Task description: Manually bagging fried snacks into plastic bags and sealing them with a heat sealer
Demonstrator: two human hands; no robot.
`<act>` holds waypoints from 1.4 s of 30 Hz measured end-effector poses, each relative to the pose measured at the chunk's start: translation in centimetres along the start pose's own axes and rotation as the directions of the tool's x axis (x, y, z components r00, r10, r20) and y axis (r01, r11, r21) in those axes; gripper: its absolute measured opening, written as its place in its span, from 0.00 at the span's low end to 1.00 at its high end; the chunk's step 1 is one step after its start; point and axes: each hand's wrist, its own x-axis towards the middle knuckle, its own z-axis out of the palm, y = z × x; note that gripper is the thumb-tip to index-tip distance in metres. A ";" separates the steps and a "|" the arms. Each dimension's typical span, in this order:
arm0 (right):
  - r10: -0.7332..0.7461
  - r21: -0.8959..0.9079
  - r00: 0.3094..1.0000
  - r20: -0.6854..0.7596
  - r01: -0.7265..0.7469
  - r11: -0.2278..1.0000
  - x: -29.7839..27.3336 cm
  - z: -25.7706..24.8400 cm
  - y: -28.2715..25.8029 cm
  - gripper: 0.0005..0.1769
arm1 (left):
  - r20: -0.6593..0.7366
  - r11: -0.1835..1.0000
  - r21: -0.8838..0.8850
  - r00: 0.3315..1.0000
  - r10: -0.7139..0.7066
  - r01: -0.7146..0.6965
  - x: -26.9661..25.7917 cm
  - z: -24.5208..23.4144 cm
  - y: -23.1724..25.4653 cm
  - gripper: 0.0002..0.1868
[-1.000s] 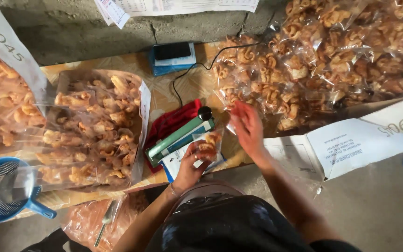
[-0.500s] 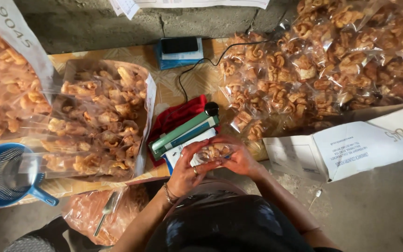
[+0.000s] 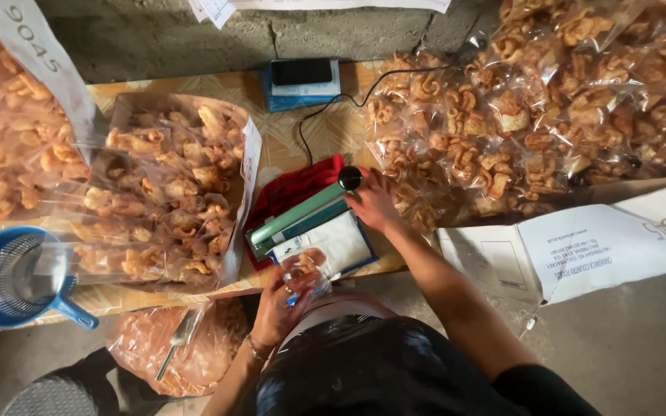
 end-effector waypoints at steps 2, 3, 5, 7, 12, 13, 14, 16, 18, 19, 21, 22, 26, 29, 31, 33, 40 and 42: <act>0.072 0.042 0.997 0.038 -0.074 0.996 1.5 2.5 0.4 0.32 | -0.031 0.999 0.049 0.999 -0.015 0.017 -0.5 0.0 0.2 0.18; 0.147 0.079 0.986 0.074 -0.153 0.985 2.4 3.7 0.7 0.40 | -0.060 0.995 0.095 0.998 -0.025 0.030 -0.6 0.1 0.3 0.17; 0.145 0.190 0.989 0.015 -0.146 0.971 2.7 5.8 1.3 0.39 | -0.081 0.991 0.120 0.996 -0.045 0.054 -1.3 0.2 -0.1 0.18; 0.152 0.301 0.987 -0.045 -0.132 0.945 2.4 6.0 1.0 0.40 | -0.099 0.986 0.146 0.993 -0.062 0.076 -1.6 0.1 -0.4 0.19; -0.084 0.408 0.964 -0.252 0.184 0.894 -3.1 4.2 -0.5 0.08 | -0.157 0.982 0.142 0.983 -0.099 0.122 -2.1 -0.2 -0.3 0.19; -0.085 0.408 0.963 -0.254 0.186 0.894 -4.4 1.7 -1.7 0.08 | -0.158 0.982 0.143 0.983 -0.097 0.120 -1.9 -0.2 -0.8 0.19; -0.103 0.541 0.959 -0.262 0.235 0.808 -6.2 -0.6 -2.9 0.05 | -0.165 0.979 0.168 0.982 -0.092 0.120 -2.1 -0.1 -1.0 0.20; -0.115 0.660 0.955 -0.272 0.272 0.700 -9.1 -1.5 -2.4 0.04 | -0.168 0.974 0.190 0.982 -0.089 0.120 -1.9 -0.2 -1.1 0.21; 0.269 0.952 0.960 0.082 -0.156 0.265 -11.7 1.3 0.9 0.14 | -0.134 0.992 0.077 0.987 -0.093 0.104 -1.2 -0.6 -0.8 0.16; 0.275 0.952 0.958 0.083 -0.158 0.263 -11.9 0.2 0.0 0.14 | -0.129 0.992 0.075 0.987 -0.094 0.104 -0.9 -0.2 -1.0 0.16; 0.345 0.994 0.938 0.032 -0.067 0.090 -11.4 -2.0 -2.1 0.11 | -0.220 0.985 -0.096 0.962 -0.159 0.141 0.3 0.2 -1.7 0.17; 0.351 0.994 0.936 0.027 -0.062 0.089 -11.1 -1.6 -1.5 0.11 | -0.214 0.986 -0.097 0.965 -0.154 0.136 1.1 0.2 -1.3 0.17; 0.217 0.958 0.963 0.162 -0.206 0.197 -11.2 -2.7 -3.2 0.16 | -0.157 0.931 -0.340 0.968 -0.196 0.134 3.2 1.4 -0.9 0.21; 0.171 0.926 0.957 0.232 -0.272 0.261 -11.2 -4.4 -6.2 0.14 | -0.109 0.899 -0.422 0.978 -0.177 0.116 4.3 2.9 -1.1 0.25; 0.163 0.926 0.961 0.226 -0.263 0.270 -11.3 -6.2 -8.9 0.11 | -0.074 0.880 -0.461 0.984 -0.165 0.113 4.6 3.4 -0.8 0.27; -0.065 0.988 0.987 0.147 -0.144 0.046 -11.2 -9.3 -12.1 0.08 | -0.049 0.880 -0.459 0.986 -0.158 0.118 5.1 3.9 -0.3 0.28; -0.073 0.964 0.978 0.197 -0.180 0.193 -10.9 -11.2 -9.6 0.07 | 0.079 0.777 -0.558 0.950 -0.301 0.292 5.6 4.2 2.3 0.18; 0.011 0.841 0.932 0.363 -0.333 0.426 -10.7 -21.2 -13.3 0.12 | 0.118 0.679 -0.606 0.891 -0.438 0.414 5.3 4.6 1.5 0.27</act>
